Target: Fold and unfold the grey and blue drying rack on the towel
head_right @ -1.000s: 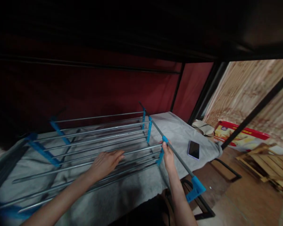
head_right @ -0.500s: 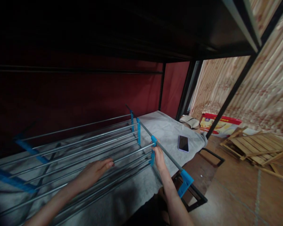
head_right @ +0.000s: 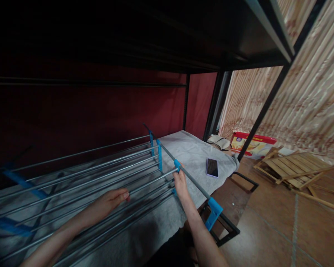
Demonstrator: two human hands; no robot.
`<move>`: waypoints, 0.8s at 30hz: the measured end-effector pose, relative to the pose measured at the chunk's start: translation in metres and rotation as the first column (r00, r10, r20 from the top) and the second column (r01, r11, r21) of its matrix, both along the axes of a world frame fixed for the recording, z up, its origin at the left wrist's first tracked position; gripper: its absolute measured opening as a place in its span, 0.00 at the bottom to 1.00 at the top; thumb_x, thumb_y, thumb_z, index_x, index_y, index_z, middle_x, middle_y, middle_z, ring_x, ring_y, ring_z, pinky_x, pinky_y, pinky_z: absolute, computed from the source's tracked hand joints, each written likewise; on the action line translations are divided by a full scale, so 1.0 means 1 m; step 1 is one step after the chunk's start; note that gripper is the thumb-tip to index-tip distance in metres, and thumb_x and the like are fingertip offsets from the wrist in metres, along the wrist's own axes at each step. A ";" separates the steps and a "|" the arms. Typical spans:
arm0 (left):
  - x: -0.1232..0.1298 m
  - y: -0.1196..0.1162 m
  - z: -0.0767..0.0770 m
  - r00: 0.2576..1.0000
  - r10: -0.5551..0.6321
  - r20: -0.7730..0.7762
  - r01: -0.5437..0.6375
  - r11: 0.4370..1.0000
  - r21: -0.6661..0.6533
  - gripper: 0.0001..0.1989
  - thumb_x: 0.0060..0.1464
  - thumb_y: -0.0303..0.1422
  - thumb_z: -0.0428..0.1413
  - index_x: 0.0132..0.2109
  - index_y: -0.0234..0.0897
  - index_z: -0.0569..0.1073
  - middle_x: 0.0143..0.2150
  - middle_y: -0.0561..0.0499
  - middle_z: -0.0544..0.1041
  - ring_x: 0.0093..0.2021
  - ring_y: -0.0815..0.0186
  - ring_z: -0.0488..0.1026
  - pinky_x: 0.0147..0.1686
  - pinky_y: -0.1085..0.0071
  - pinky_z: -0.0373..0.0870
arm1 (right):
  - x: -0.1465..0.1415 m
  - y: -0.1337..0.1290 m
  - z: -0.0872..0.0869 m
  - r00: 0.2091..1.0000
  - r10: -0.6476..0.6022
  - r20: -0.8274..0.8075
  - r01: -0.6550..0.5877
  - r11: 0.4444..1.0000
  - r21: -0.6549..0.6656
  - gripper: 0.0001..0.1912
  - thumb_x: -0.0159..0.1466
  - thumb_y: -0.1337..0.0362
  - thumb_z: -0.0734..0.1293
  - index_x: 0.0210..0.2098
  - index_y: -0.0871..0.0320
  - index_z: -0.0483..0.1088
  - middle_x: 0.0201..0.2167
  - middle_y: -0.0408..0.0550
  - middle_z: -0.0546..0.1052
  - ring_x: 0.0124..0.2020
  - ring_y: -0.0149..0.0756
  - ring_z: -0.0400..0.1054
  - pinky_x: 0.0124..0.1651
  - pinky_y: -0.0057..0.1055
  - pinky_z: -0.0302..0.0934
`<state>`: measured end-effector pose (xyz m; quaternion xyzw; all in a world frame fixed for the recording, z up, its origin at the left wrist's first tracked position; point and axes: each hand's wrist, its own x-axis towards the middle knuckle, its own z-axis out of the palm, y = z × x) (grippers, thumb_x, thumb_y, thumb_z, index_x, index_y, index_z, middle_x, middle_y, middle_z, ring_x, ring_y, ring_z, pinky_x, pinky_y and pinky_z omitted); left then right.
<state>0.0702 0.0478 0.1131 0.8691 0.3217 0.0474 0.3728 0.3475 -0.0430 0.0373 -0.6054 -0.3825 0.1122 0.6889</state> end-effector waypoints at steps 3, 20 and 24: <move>0.002 0.002 0.001 1.000 -0.014 0.012 0.014 0.998 -0.065 0.25 0.61 0.52 0.42 0.35 0.38 0.72 0.27 0.54 0.68 0.33 0.64 0.66 0.34 0.71 0.63 | 0.001 0.001 -0.001 1.000 -0.002 0.014 0.002 1.000 -0.002 0.13 0.60 0.55 0.60 0.39 0.54 0.70 0.39 0.46 0.74 0.45 0.41 0.66 0.55 0.39 0.61; -0.014 -0.020 0.006 0.992 0.084 -0.098 -0.042 0.926 0.376 0.14 0.62 0.42 0.52 0.49 0.42 0.74 0.46 0.49 0.80 0.47 0.57 0.76 0.42 0.68 0.66 | 0.021 -0.006 -0.016 0.979 -0.020 0.204 0.051 0.987 -0.150 0.15 0.59 0.53 0.57 0.34 0.56 0.68 0.37 0.53 0.72 0.44 0.47 0.66 0.53 0.45 0.59; -0.023 -0.030 0.006 0.985 0.092 -0.144 -0.004 0.855 0.518 0.10 0.63 0.37 0.50 0.47 0.42 0.74 0.48 0.50 0.79 0.47 0.59 0.76 0.41 0.69 0.68 | 0.054 -0.003 -0.042 0.867 0.021 0.497 0.063 0.987 -0.151 0.14 0.56 0.54 0.57 0.31 0.55 0.69 0.37 0.55 0.73 0.47 0.55 0.66 0.56 0.55 0.57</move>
